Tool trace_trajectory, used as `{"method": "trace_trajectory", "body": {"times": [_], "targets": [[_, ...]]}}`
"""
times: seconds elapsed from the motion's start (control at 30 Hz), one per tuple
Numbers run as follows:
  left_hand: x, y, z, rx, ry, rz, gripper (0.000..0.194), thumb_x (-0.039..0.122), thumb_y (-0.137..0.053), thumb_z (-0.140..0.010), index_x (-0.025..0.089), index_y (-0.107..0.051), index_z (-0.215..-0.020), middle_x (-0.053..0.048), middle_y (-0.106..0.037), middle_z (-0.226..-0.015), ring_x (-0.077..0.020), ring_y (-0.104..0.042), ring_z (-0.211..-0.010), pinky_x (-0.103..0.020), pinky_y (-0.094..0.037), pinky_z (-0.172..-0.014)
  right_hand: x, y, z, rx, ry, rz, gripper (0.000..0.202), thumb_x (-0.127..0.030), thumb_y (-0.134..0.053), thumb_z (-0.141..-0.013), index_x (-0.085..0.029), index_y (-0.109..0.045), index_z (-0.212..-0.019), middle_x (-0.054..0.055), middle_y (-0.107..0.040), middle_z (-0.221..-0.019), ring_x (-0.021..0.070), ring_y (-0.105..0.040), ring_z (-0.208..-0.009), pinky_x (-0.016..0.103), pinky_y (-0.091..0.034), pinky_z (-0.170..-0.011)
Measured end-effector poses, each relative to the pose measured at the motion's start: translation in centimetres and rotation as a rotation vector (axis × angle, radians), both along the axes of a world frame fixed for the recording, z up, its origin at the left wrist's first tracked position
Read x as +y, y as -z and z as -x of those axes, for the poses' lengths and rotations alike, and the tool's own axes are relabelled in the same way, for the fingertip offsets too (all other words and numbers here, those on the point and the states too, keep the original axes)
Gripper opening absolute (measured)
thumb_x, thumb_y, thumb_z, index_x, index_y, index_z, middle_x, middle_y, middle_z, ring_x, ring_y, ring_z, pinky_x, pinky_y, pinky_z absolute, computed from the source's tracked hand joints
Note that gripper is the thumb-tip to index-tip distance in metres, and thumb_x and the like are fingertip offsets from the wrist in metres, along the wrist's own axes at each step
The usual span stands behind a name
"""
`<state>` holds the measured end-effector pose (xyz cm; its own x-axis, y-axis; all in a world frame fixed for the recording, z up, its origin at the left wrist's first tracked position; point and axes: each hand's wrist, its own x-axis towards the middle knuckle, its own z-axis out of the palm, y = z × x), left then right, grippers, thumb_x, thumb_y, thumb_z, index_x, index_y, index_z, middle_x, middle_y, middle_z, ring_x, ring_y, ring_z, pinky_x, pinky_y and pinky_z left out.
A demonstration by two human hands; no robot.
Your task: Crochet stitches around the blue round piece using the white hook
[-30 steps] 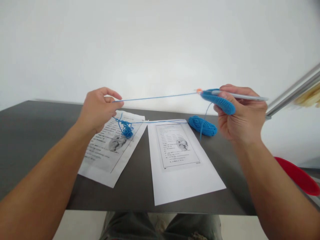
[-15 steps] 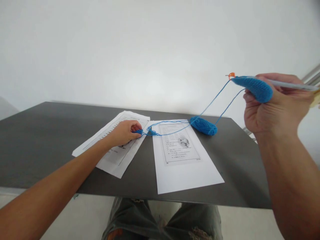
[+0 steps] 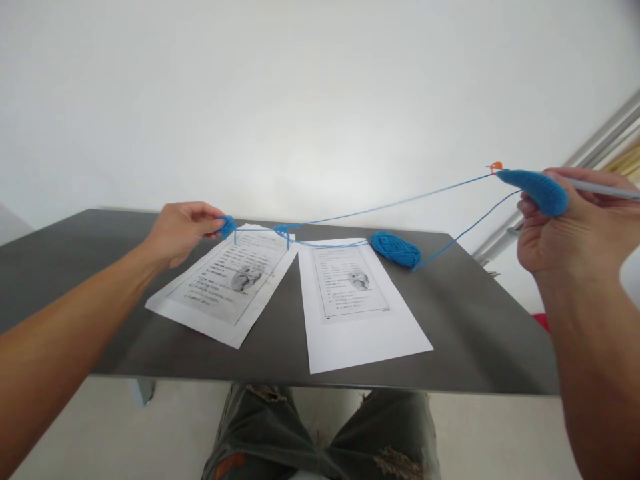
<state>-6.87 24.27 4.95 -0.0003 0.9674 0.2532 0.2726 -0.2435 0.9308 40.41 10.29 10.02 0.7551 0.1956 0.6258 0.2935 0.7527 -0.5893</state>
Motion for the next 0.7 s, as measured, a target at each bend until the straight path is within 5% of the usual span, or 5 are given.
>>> {"method": "trace_trajectory", "body": {"times": [0.17,0.4,0.7], "targets": [[-0.7,2.5,2.4,0.05,-0.058,0.032,0.027,0.029,-0.098,-0.07,0.019,-0.073,-0.072,0.005,-0.066,-0.058,-0.0073,-0.053,-0.056,-0.022,-0.042,-0.054,-0.8,0.3,-1.7,0.099,0.097,0.042,0.043,0.021,-0.07,-0.071,-0.017,-0.073,-0.052,0.001,-0.064,-0.048,0.0121,-0.064,-0.042,0.021,-0.047,-0.038],[-0.7,3.3,5.2,0.183,-0.117,0.039,0.038,0.046,-0.101,-0.059,0.022,-0.075,-0.074,0.005,-0.066,-0.058,-0.01,-0.054,-0.057,-0.024,-0.042,-0.054,-1.3,0.7,-2.4,0.075,0.106,0.02,0.047,0.024,-0.068,-0.071,-0.018,-0.073,-0.053,0.0,-0.064,-0.049,0.0128,-0.066,-0.047,0.02,-0.046,-0.038],[-0.7,2.7,8.5,0.575,-0.299,0.019,0.015,0.026,-0.083,-0.07,0.022,-0.072,-0.078,0.005,-0.066,-0.064,-0.0162,-0.058,-0.067,-0.024,-0.037,-0.061,-1.5,0.5,-2.7,0.039,0.161,-0.002,0.042,0.024,-0.065,-0.071,-0.015,-0.07,-0.056,-0.002,-0.065,-0.05,0.0106,-0.064,-0.045,0.018,-0.049,-0.04]]}}
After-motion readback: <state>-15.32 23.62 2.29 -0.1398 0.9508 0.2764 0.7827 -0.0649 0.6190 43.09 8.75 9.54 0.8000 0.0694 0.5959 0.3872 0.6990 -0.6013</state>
